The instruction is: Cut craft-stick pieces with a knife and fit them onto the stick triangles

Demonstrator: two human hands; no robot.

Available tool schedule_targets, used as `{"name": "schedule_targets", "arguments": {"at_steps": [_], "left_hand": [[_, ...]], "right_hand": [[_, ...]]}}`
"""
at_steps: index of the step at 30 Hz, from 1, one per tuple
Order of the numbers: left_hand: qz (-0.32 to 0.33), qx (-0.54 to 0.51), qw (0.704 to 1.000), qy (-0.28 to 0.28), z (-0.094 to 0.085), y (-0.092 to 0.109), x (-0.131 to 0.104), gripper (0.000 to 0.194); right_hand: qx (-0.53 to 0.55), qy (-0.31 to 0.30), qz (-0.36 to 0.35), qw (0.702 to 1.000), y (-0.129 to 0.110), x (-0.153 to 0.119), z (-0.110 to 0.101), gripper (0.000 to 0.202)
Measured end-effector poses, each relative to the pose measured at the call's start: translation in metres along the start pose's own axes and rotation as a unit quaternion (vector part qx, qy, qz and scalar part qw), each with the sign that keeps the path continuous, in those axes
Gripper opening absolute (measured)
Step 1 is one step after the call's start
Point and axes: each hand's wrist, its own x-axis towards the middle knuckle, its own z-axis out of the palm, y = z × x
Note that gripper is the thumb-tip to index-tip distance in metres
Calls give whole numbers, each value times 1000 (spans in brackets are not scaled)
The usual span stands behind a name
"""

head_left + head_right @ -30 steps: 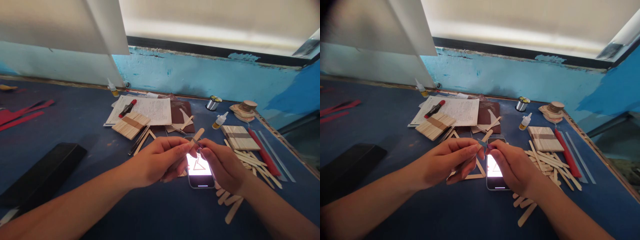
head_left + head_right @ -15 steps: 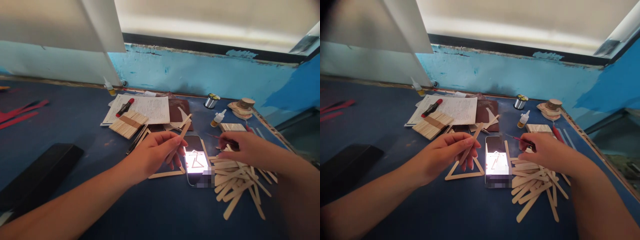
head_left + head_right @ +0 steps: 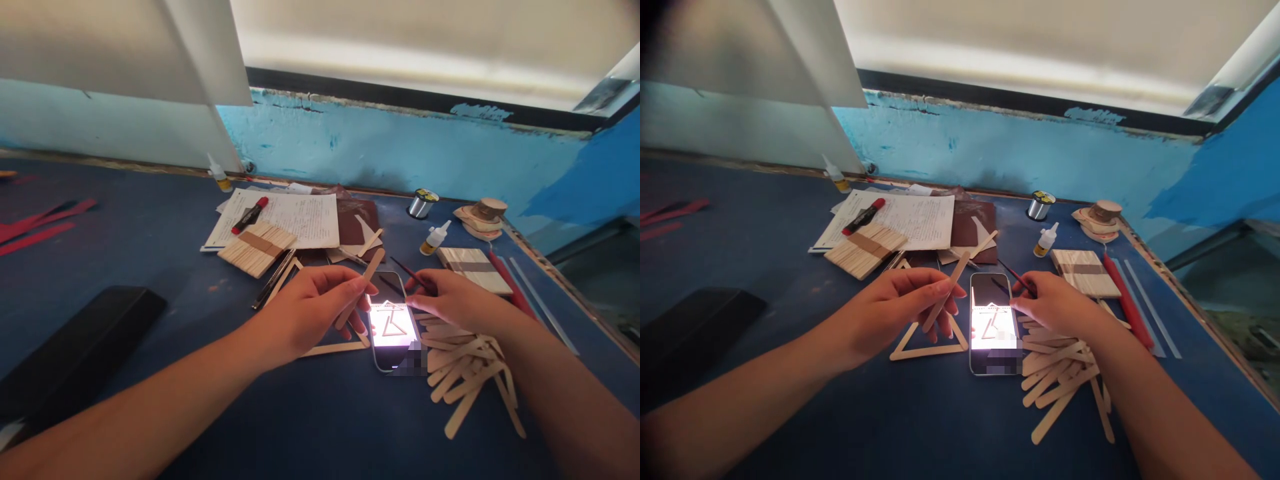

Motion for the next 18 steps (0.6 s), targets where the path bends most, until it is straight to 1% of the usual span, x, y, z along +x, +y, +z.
{"name": "schedule_targets", "arguments": {"at_steps": [4, 8, 10, 13, 16, 18], "left_hand": [[-3, -18, 1000, 3, 1, 0, 0, 23], [-26, -37, 999, 17, 2, 0, 1, 18], [-30, -36, 999, 25, 2, 0, 1, 17], [-22, -18, 999, 25, 2, -1, 2, 17], [-16, -1, 1000, 18, 1, -1, 2, 17], [-19, 2, 1000, 14, 1, 0, 2, 16]], "right_hand": [[-5, -12, 18, 1000, -6, 0, 1, 31], [-6, -16, 34, 999, -11, -1, 3, 34], [-14, -7, 36, 999, -12, -1, 5, 32], [-37, 25, 33, 998, -14, -1, 9, 29], [-54, 48, 24, 997, -14, 0, 13, 32], [-58, 47, 17, 997, -13, 0, 14, 35]]}}
